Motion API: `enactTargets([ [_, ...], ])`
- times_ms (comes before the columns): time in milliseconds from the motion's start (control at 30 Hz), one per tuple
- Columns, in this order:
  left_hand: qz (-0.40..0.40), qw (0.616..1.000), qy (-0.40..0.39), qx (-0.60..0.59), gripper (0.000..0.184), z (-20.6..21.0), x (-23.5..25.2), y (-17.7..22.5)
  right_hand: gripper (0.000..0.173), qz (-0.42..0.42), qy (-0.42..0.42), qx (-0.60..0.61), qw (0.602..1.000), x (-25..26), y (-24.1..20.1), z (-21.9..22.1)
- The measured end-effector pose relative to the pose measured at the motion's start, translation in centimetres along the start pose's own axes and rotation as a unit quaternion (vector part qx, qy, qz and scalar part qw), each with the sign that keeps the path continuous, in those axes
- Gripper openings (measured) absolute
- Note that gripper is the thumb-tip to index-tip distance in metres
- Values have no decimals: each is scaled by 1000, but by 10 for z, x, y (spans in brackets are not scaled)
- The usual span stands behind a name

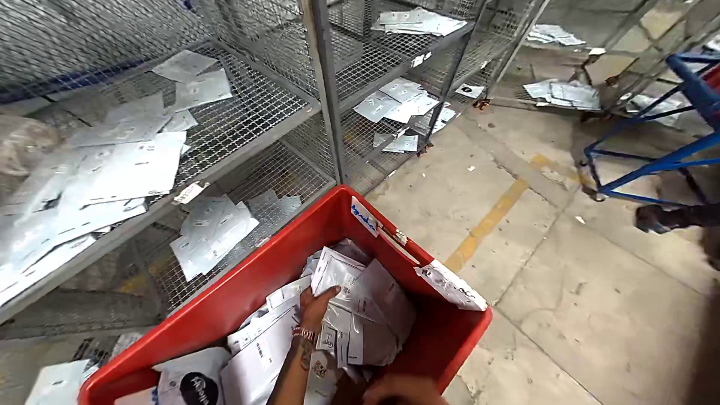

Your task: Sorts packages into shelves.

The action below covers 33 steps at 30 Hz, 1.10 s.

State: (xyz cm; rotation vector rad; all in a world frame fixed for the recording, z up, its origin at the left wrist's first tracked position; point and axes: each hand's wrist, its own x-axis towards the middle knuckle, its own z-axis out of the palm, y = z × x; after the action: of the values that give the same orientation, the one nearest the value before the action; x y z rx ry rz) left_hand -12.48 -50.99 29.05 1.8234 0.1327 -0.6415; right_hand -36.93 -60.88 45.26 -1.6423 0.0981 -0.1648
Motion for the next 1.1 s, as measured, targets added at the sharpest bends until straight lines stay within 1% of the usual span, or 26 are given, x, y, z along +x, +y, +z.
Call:
enactTargets([
  [67,37,998,30,-42,51,-24,-19,8,18,-1,44,-4,999,9,4,-36],
  [133,67,994,52,-71,44,-41,-42,20,21,7,57,-39,998,29,15,-69],
  [167,83,991,64,-83,41,-48,-54,25,25,24,45,-64,997,47,20,-81],
  [200,100,988,72,-89,39,-55,-67,28,34,60,13,-98,993,69,22,-90],
  [267,123,986,77,-80,36,-63,-88,29,62,123,-83,-172,974,126,30,-95],
  [300,124,987,76,-68,36,-65,-96,27,80,134,-125,-214,959,153,40,-90],
  [367,116,990,70,-40,38,-67,-106,16,117,136,-210,-307,918,195,72,-70],
  [400,107,991,69,-31,38,-66,-108,11,127,144,-250,-328,899,206,90,-58],
  [467,83,993,75,-22,39,-64,-108,2,129,162,-313,-326,877,210,120,-37],
  [533,63,993,89,-38,37,-68,-103,-9,131,189,-337,-328,862,207,138,-22],
  [567,53,993,93,-53,36,-72,-100,-15,129,197,-342,-328,858,207,144,-18],
  [633,33,991,93,-92,35,-79,-102,-30,117,209,-349,-312,859,205,156,-14],
  [700,32,989,81,-123,33,-83,-100,-39,102,216,-350,-306,858,203,165,-14],
  [733,35,987,76,-137,32,-82,-98,-41,98,225,-350,-310,855,202,166,-14],
  [833,27,984,64,-162,32,-81,-99,-51,98,261,-369,-316,834,194,167,-12],
  [900,34,983,55,-174,33,-85,-105,-56,101,280,-369,-323,825,187,167,-9],
  [967,57,983,48,-171,32,-95,-112,-53,103,275,-363,-349,819,186,157,-2],
  [1033,83,982,64,-159,30,-106,-125,-47,106,246,-363,-401,804,188,127,8],
  [1067,100,980,81,-152,29,-112,-131,-39,108,222,-361,-416,805,191,110,12],
  [1100,118,977,104,-143,28,-119,-138,-26,108,201,-359,-402,818,194,96,16],
])
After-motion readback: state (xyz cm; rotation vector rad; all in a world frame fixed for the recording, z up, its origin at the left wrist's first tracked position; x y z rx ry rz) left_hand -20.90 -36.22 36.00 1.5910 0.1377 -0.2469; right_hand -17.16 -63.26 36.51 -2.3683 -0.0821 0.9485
